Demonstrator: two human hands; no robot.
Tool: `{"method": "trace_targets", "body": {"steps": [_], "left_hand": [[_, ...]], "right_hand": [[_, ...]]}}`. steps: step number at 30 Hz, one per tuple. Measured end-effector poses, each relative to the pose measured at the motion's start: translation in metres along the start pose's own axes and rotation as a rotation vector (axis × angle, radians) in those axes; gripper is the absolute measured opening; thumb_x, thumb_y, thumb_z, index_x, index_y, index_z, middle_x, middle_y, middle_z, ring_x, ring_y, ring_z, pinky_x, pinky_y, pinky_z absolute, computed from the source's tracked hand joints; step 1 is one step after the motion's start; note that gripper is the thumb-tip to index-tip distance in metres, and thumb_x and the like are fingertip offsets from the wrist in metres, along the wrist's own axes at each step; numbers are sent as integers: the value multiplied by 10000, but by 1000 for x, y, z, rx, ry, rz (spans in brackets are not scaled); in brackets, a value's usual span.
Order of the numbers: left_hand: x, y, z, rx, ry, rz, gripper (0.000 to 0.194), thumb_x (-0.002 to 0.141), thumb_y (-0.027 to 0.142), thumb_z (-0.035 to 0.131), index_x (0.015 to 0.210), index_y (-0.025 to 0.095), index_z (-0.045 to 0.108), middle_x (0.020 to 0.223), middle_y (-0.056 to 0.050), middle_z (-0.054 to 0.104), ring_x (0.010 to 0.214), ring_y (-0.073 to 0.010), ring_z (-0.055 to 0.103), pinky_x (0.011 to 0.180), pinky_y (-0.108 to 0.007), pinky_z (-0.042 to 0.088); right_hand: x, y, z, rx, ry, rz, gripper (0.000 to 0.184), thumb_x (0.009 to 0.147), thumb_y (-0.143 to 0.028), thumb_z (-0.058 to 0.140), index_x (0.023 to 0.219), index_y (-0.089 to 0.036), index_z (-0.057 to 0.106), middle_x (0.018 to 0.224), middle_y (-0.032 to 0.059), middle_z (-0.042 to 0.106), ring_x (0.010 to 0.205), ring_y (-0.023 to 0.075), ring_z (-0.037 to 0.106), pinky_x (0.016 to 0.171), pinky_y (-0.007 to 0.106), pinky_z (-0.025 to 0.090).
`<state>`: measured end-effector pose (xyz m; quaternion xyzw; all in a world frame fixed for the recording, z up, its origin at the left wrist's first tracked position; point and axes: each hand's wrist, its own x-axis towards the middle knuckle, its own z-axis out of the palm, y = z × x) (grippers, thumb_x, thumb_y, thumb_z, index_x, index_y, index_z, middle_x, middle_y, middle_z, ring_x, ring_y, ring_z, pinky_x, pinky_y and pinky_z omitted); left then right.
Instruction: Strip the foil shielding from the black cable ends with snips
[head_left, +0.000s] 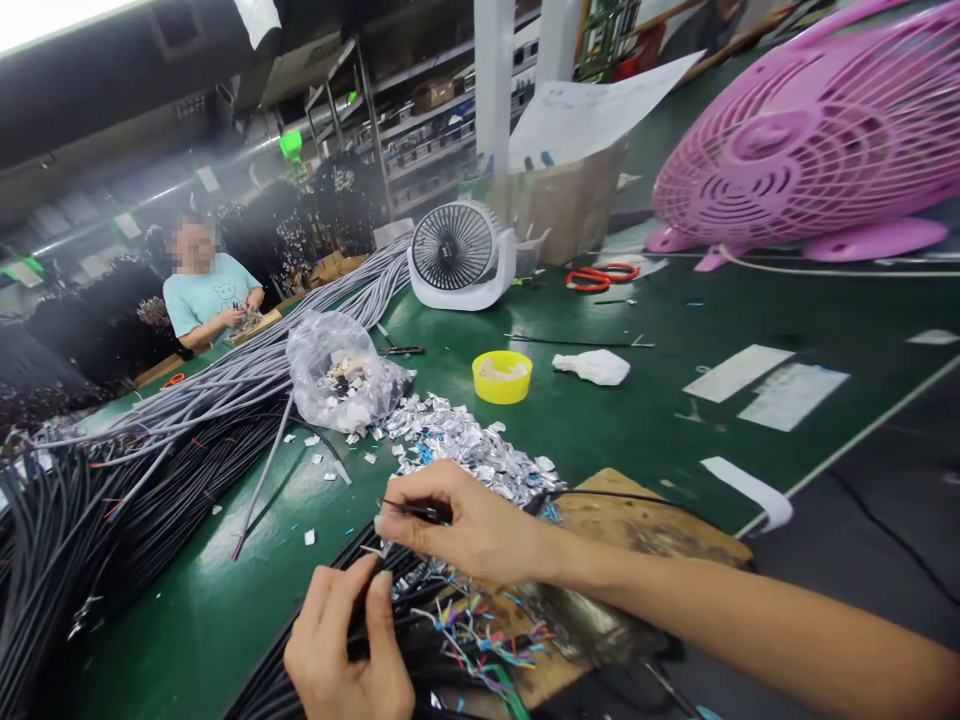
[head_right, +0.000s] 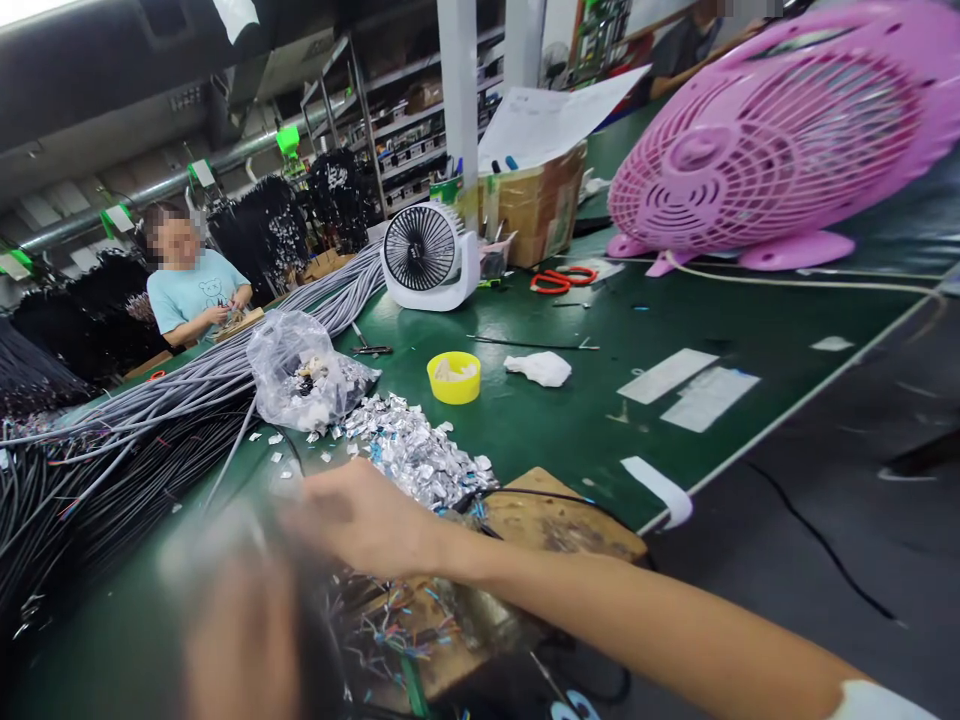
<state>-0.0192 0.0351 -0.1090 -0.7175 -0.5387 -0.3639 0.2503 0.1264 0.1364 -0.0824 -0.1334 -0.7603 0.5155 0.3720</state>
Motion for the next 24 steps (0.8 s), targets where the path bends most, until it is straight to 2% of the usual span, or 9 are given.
{"method": "trace_targets", "body": {"steps": [3,5,8,9,11,16,21,24], "left_hand": [[0,5,0,19,19,-22,165,884,203,499,822,154,643,633,-63,679,521,-128,643,508,-180,509],[-3,9,2,-68,30,-151,141,859,183,531,837,176,670,667,-54,693,558,-141,659,536,-198,522],[-8,16,8,-216,68,-415,154,847,162,523,878,209,666,706,-47,683,626,-167,656,582,-254,520],[-8,17,10,-241,73,-454,156,849,161,515,887,205,660,712,-50,676,639,-170,650,591,-263,514],[-8,19,11,-290,57,-485,152,856,177,502,876,193,651,695,-47,656,628,-162,633,584,-262,499],[-2,17,8,-476,-51,-558,239,873,251,444,778,191,654,597,-23,578,536,-148,567,514,-259,448],[1,14,4,-645,-178,-658,394,901,383,397,639,187,617,523,6,468,385,-103,453,378,-234,354],[1,13,4,-683,-208,-727,405,903,430,391,683,181,622,552,4,482,382,-98,455,368,-224,366]], "right_hand": [[0,-2,0,61,-25,-45,375,857,-382,506,588,-133,431,508,-63,317,488,42,266,452,163,258],[-1,-2,0,80,-50,-66,344,864,-345,499,600,-137,422,521,-62,311,500,46,260,460,163,260],[-3,-1,0,41,-115,-77,298,863,-267,487,605,-137,413,545,-55,335,520,49,278,469,166,254],[-4,0,0,17,-123,-82,287,858,-242,480,601,-138,404,545,-55,335,520,49,276,467,166,246],[-5,1,1,-45,-95,-98,274,850,-201,461,594,-140,387,540,-56,323,514,48,265,462,169,231],[-5,2,3,-220,68,-178,239,839,-150,448,606,-139,398,538,-57,323,507,46,266,477,180,228],[-4,-2,1,-135,-34,-55,331,858,-210,459,558,-146,336,511,-60,310,496,44,256,459,176,221],[-3,-5,0,-60,-81,-25,340,879,-282,437,575,-141,382,525,-47,350,514,49,297,465,176,241]]}}
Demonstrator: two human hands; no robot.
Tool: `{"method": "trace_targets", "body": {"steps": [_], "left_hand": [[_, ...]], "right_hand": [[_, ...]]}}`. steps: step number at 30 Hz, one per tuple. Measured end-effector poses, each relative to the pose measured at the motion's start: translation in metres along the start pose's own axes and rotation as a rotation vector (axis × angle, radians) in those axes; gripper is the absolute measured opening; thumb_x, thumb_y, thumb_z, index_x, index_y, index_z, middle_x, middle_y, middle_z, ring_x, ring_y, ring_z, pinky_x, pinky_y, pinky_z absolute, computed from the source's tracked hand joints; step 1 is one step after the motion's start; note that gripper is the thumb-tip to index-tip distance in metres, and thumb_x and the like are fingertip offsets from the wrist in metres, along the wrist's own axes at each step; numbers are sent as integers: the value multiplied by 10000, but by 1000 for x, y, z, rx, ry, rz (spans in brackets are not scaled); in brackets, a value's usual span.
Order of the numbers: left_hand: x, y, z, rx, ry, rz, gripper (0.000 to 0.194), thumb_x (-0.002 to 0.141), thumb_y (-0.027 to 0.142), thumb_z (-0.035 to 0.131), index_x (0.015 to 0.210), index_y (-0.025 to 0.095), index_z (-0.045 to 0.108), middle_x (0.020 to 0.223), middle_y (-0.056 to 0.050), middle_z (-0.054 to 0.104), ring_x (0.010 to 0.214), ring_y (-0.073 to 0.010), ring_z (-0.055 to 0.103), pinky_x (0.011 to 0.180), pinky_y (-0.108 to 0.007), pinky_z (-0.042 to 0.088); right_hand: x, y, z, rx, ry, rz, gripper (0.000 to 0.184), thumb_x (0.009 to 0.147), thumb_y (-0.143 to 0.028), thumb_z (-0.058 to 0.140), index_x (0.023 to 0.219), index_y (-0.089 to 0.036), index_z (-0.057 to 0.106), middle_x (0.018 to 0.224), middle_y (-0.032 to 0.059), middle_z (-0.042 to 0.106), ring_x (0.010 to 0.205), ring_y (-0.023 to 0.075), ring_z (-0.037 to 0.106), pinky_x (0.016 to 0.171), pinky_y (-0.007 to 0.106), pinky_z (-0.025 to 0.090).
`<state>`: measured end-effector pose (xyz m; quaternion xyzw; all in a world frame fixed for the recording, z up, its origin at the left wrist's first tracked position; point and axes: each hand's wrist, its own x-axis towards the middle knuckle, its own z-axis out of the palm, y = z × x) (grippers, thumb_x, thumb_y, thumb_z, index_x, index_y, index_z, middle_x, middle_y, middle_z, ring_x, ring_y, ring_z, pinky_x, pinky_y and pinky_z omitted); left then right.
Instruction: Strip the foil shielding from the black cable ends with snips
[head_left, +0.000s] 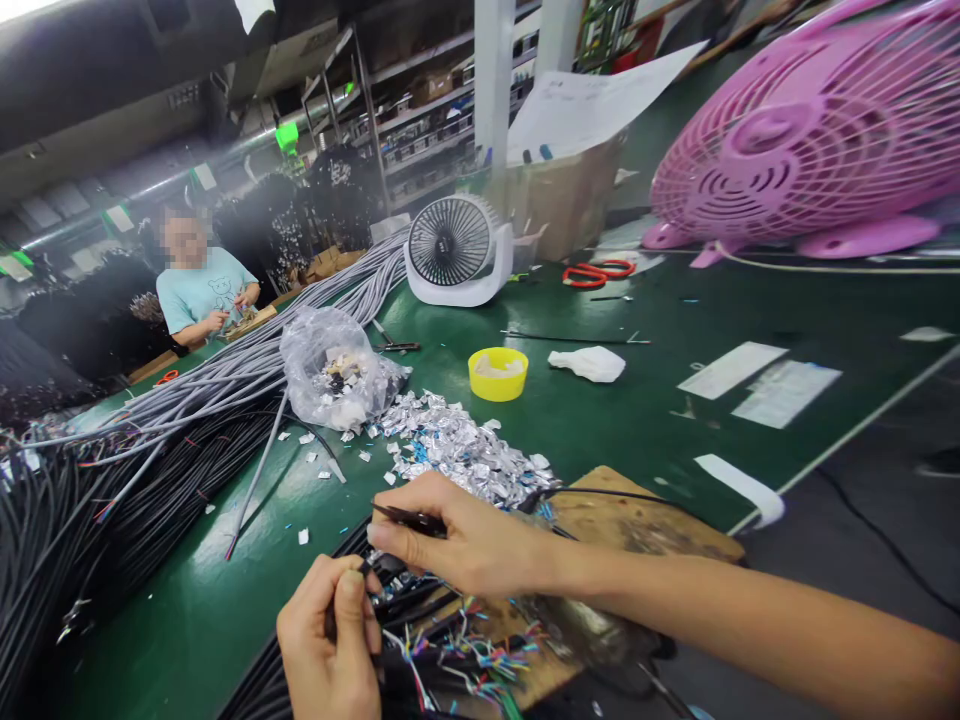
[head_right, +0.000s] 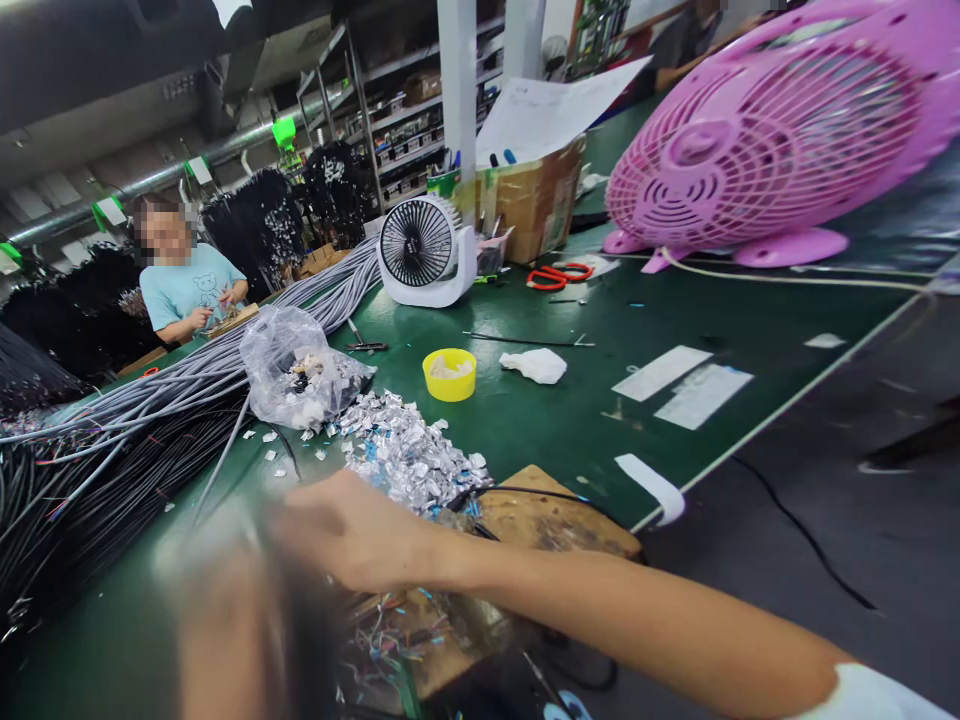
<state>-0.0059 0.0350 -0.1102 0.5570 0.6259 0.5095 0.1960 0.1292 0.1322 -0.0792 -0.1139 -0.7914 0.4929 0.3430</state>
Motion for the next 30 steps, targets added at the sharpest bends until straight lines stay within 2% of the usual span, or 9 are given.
{"method": "trace_targets", "body": {"steps": [3,7,11,14,21,26,28,30], "left_hand": [[1,1,1,-11,-8,-28,403,904,439,390,716,177,631,572,1,502,385,-95,463,370,-220,373],[3,5,0,1,-25,7,365,874,409,457,670,176,650,527,0,507,458,-122,512,446,-230,407],[4,7,-5,4,-38,51,274,832,344,523,690,198,706,577,-20,615,556,-160,582,537,-257,450],[5,7,-9,1,-18,77,175,777,277,587,677,207,713,578,-12,631,543,-156,587,515,-251,449],[1,10,-1,59,162,181,138,752,218,599,629,198,659,551,9,578,515,-132,547,501,-243,432],[-2,11,9,107,316,255,126,760,172,597,639,182,630,521,33,495,441,-92,448,440,-219,363],[-1,11,11,104,352,285,147,770,167,591,625,180,612,524,35,493,450,-90,458,445,-214,374],[0,11,12,96,384,312,160,775,156,591,617,180,594,532,35,500,476,-91,486,464,-209,400]], "right_hand": [[0,0,1,23,2,-19,334,878,-278,421,576,-139,387,534,-43,365,521,49,307,473,179,248],[0,4,2,-57,42,-71,329,864,-205,431,556,-143,330,509,-63,273,492,40,239,474,183,219],[-1,4,3,-93,58,-140,322,834,-135,454,544,-143,316,496,-71,222,476,39,202,471,180,213],[-2,2,2,-72,56,-174,306,819,-108,459,545,-142,327,499,-70,231,477,38,212,463,169,218],[-3,0,2,-68,78,-177,293,814,-126,458,546,-145,342,498,-64,273,473,38,241,440,163,209],[-2,2,3,-103,123,-163,305,817,-160,466,531,-138,362,482,-64,283,465,36,243,437,159,215],[-3,3,4,-104,141,-129,270,825,-181,471,562,-133,432,492,-57,354,467,38,293,440,152,247],[-4,2,4,-118,190,-89,182,833,-246,504,706,-125,555,579,-28,499,518,55,408,476,155,323]]}}
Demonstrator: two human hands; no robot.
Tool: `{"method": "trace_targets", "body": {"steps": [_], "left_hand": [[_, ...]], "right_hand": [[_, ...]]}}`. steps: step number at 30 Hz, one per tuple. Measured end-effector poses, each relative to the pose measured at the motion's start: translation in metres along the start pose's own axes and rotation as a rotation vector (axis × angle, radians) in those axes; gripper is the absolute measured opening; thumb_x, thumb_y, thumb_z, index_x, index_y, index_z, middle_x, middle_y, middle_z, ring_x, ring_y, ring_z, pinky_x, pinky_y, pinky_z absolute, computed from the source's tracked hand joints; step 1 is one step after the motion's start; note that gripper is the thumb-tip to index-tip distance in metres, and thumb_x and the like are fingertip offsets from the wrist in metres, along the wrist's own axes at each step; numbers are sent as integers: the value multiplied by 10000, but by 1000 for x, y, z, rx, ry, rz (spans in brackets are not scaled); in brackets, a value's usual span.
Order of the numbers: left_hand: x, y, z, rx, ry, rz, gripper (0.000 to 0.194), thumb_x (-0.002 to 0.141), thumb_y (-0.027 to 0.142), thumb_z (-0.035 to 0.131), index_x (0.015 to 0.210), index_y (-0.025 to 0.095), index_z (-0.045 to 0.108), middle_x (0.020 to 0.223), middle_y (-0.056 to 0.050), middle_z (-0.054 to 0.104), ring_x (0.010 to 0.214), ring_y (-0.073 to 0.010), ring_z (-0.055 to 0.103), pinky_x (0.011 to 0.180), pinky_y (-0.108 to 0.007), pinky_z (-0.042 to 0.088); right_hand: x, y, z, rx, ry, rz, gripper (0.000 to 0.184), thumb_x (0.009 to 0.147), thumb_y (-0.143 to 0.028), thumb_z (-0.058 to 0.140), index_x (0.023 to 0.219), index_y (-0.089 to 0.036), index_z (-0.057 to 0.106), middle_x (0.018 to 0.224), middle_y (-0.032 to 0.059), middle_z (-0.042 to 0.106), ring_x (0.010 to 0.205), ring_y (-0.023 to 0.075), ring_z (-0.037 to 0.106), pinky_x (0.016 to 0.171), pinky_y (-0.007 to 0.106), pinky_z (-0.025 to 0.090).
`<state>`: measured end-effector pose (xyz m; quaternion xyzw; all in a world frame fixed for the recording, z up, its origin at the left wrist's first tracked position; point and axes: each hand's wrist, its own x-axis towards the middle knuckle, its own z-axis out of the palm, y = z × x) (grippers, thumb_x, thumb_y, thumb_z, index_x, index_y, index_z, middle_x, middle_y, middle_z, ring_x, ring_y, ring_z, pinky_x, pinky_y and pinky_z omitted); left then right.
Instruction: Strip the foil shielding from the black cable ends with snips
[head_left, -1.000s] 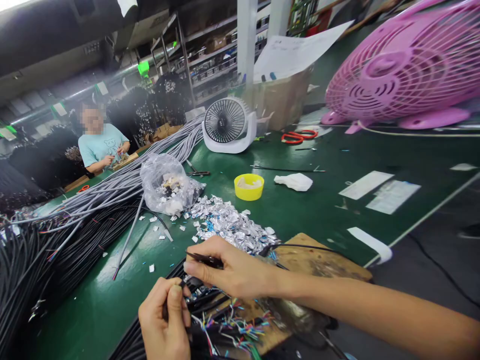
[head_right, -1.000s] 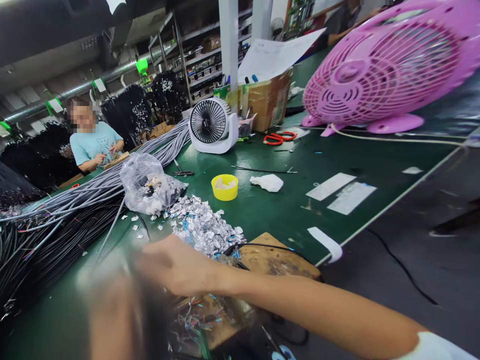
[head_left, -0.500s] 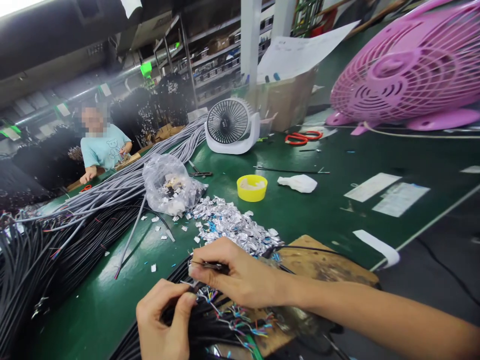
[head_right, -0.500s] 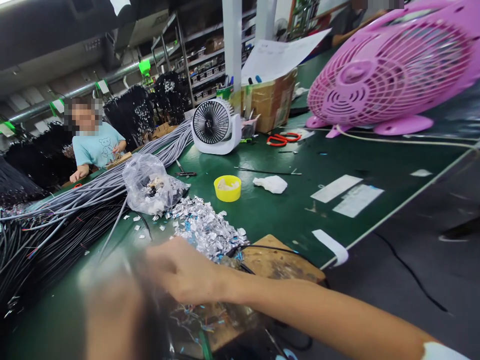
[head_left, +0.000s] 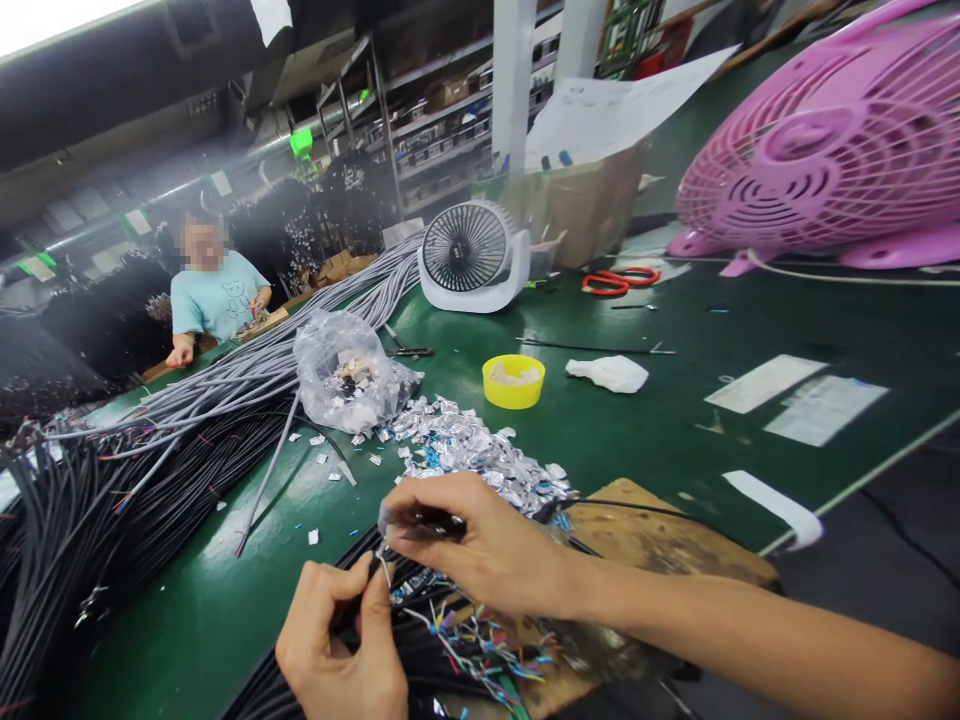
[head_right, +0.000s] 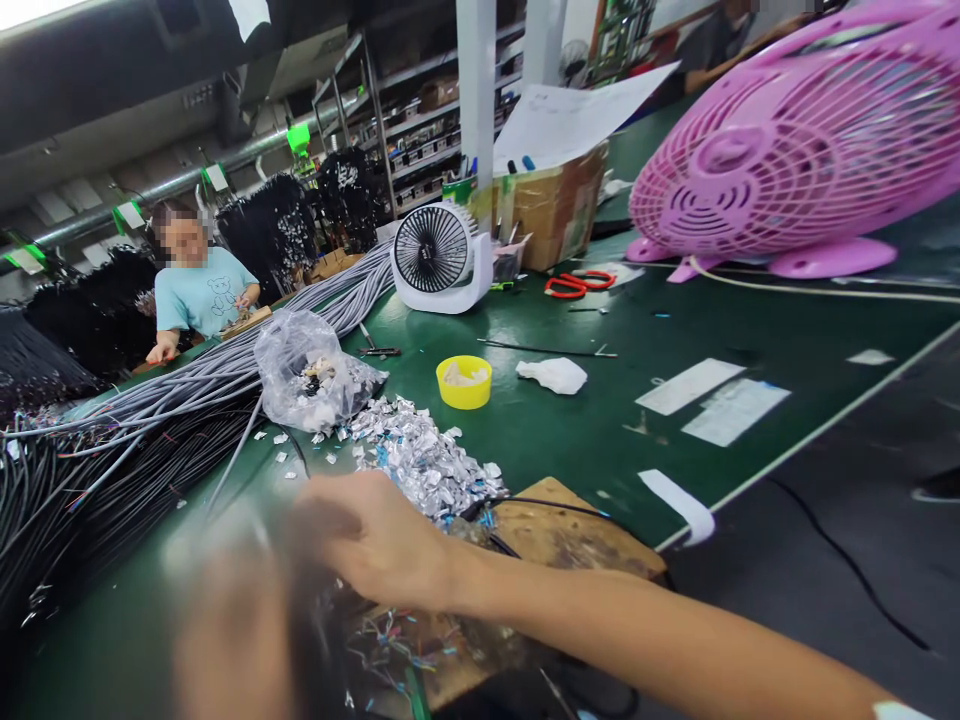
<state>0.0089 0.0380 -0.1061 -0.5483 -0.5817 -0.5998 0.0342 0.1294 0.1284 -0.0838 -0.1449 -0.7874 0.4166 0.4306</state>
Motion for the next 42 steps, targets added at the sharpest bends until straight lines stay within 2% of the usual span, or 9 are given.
{"method": "trace_targets", "body": {"steps": [3,5,8,15,24,27,31,37,42], "left_hand": [[1,-1,0,-7,54,29,156,779,131,597,632,181,578,549,36,503,497,-89,501,476,-203,421],[1,-1,0,-8,86,44,157,777,115,600,639,181,567,561,34,507,503,-89,505,477,-204,427],[0,-1,1,-9,124,71,155,771,90,603,656,186,562,573,32,517,512,-94,510,482,-210,432],[-2,2,4,5,175,152,200,742,8,608,741,206,576,612,32,558,553,-103,518,512,-223,431],[-7,0,3,11,174,153,251,720,-28,615,777,215,590,623,32,558,572,-105,509,530,-225,426],[-4,-3,-1,-13,120,104,190,730,20,627,731,208,595,614,27,556,564,-108,515,535,-229,432],[2,-8,-11,-96,-77,-70,120,792,180,599,677,192,629,574,12,545,517,-116,518,483,-218,432],[8,-12,-21,-215,-293,-277,372,852,413,509,607,158,623,543,-10,498,480,-107,460,419,-201,340],[5,-11,-21,-277,-390,-342,502,858,509,453,530,144,558,507,-4,430,469,-96,395,455,-223,296]], "right_hand": [[-2,-2,-1,-67,67,-4,322,824,-381,554,1000,-114,594,814,45,633,661,107,546,594,210,433],[-3,-4,-2,-130,72,-45,336,848,-383,530,1041,-116,597,859,64,642,701,123,568,636,235,447],[-4,-5,-2,-183,28,-107,266,893,-328,477,947,-135,650,769,48,626,665,111,547,598,218,421],[-3,-1,0,-151,-31,-205,344,910,-270,463,683,-104,660,595,18,546,540,70,437,498,190,325],[-2,1,0,-126,-78,-141,290,878,-256,497,698,-110,671,570,2,518,525,65,423,475,172,308],[-3,2,0,-176,-52,-139,293,888,-273,492,723,-118,678,571,2,538,523,68,429,493,180,322],[-4,3,0,-230,-38,-130,289,894,-291,495,748,-128,683,587,4,573,531,70,444,512,186,339],[-4,2,-1,-165,-46,-160,290,881,-272,510,713,-110,681,572,3,566,520,63,442,498,184,328],[-1,-4,-2,-64,-25,-171,269,859,-325,537,759,-107,660,620,2,555,553,66,446,503,172,356]]}}
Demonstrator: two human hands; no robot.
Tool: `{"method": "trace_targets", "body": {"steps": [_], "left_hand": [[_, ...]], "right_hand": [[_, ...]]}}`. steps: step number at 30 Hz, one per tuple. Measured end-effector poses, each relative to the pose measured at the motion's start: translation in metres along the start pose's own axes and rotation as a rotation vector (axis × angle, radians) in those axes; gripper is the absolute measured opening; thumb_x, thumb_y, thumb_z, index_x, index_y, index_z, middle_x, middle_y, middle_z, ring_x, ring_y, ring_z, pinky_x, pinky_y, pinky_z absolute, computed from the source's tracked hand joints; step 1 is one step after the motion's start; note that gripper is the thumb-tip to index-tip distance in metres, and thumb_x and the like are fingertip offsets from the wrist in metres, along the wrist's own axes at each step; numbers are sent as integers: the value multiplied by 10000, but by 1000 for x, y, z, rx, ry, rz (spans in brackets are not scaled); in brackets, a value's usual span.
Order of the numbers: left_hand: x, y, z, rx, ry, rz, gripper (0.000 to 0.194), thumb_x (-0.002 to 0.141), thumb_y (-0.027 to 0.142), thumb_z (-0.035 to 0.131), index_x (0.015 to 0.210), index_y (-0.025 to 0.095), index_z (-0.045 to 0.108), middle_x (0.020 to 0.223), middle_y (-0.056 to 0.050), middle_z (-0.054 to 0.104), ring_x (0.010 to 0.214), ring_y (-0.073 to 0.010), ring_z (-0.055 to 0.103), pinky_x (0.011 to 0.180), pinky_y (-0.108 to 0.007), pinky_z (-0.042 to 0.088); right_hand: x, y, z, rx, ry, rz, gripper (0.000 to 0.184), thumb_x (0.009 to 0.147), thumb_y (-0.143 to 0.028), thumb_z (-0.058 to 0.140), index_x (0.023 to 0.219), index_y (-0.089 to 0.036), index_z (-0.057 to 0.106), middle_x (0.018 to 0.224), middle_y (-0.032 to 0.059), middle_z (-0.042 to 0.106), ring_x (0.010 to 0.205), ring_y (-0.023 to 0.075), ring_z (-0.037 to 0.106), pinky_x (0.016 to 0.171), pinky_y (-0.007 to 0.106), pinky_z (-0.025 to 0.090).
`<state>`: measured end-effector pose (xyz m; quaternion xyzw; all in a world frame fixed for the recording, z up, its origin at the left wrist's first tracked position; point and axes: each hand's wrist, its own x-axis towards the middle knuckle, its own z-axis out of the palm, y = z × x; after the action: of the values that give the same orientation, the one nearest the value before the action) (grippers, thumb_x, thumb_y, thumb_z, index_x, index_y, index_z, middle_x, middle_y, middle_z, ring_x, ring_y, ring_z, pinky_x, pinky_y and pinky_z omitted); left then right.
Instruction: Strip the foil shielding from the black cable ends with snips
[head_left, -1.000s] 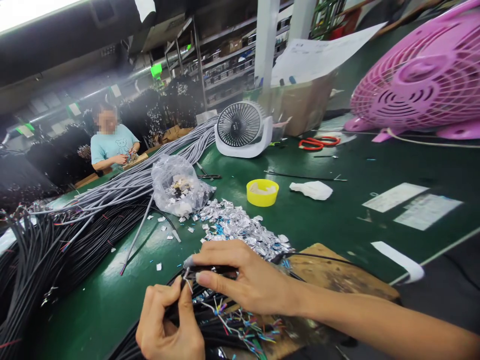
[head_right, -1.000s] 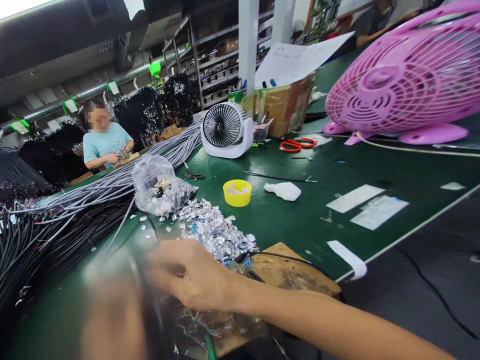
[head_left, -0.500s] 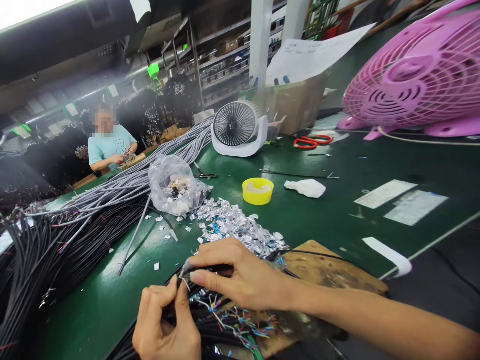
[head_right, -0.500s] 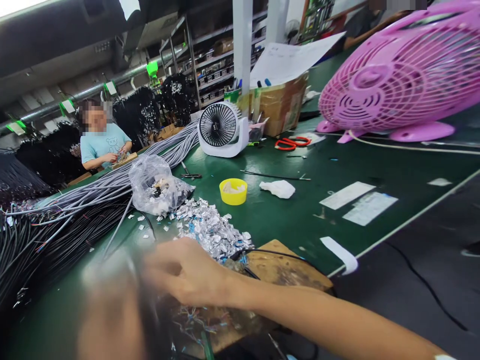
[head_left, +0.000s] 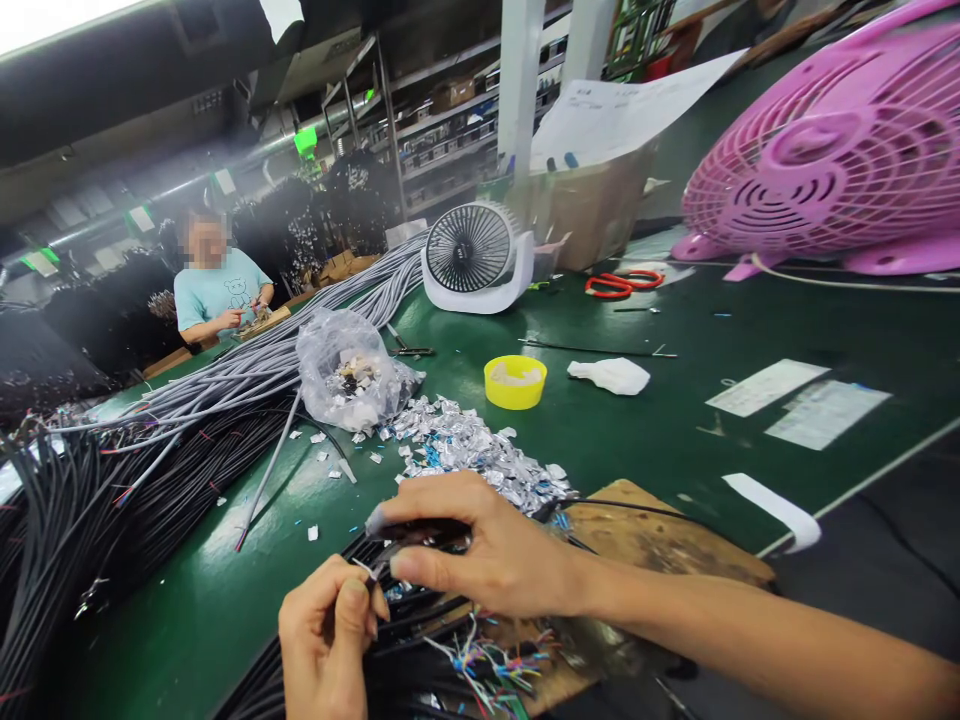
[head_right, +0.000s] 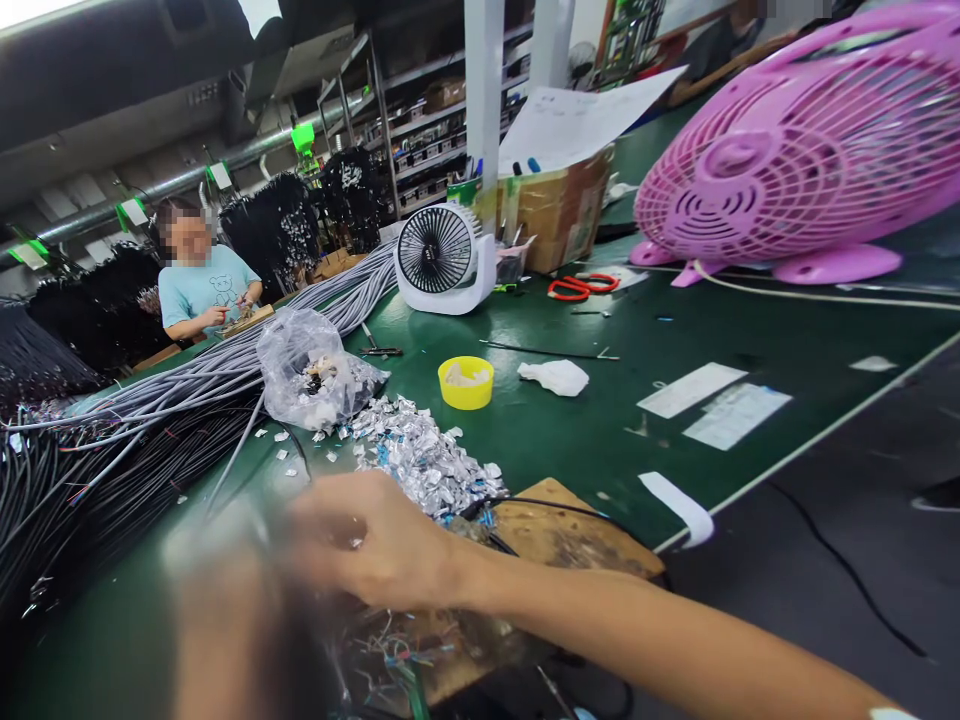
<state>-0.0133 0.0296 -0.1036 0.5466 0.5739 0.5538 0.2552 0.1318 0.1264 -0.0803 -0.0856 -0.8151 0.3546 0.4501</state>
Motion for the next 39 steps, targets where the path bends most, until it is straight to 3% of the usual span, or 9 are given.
{"method": "trace_targets", "body": {"steps": [5,12,17,22,26,30,34,37,39], "left_hand": [[-1,-1,5,-6,-36,-37,514,864,507,441,510,147,536,497,-4,413,474,-100,373,461,-235,263],[-1,-2,6,-26,-21,-67,494,858,492,462,525,143,566,492,-1,420,464,-94,375,440,-220,275],[0,-2,10,-42,33,-48,293,798,403,592,656,152,647,564,3,480,476,-101,454,438,-207,358],[0,-4,16,-20,104,-9,217,751,324,645,610,161,615,588,-3,522,527,-124,524,483,-213,448],[-3,-5,22,49,172,35,234,780,304,611,595,163,583,537,9,497,476,-108,494,444,-203,435],[-6,-5,29,149,222,78,274,851,306,526,612,172,537,483,22,504,387,-90,475,379,-183,411],[-3,0,33,296,302,191,216,828,248,550,623,180,546,531,9,559,458,-106,537,450,-190,433],[5,6,29,504,365,351,179,797,183,555,618,182,574,513,25,509,417,-86,466,438,-193,374],[9,12,24,607,306,408,223,802,163,518,583,178,560,495,31,476,390,-78,419,416,-195,341]], "right_hand": [[-1,0,1,52,-2,-146,101,822,-114,530,764,-110,613,679,8,554,578,63,445,525,178,365],[-9,8,2,-251,0,-295,143,762,-58,434,767,-97,572,647,24,489,578,101,391,488,243,264],[-5,6,3,-236,49,-259,152,762,-58,408,731,-105,549,630,19,490,580,92,390,496,219,294],[-2,2,5,-83,107,-145,100,702,-69,471,640,-132,518,575,-26,490,494,48,354,454,168,282],[-3,3,6,-84,141,-70,111,657,-108,498,550,-136,493,513,-41,468,458,37,356,428,153,257],[-4,8,8,-131,162,-92,128,632,-139,539,515,-135,486,497,-28,482,453,45,374,427,165,257],[-4,12,10,-130,184,-125,134,653,-151,539,523,-138,509,489,-30,470,450,48,361,432,175,252],[-5,14,9,-147,193,-99,119,642,-139,525,522,-133,519,477,-41,434,446,44,327,436,176,238],[-4,14,7,-144,189,-66,111,625,-125,514,515,-124,524,486,-36,441,454,41,333,441,172,237]]}}
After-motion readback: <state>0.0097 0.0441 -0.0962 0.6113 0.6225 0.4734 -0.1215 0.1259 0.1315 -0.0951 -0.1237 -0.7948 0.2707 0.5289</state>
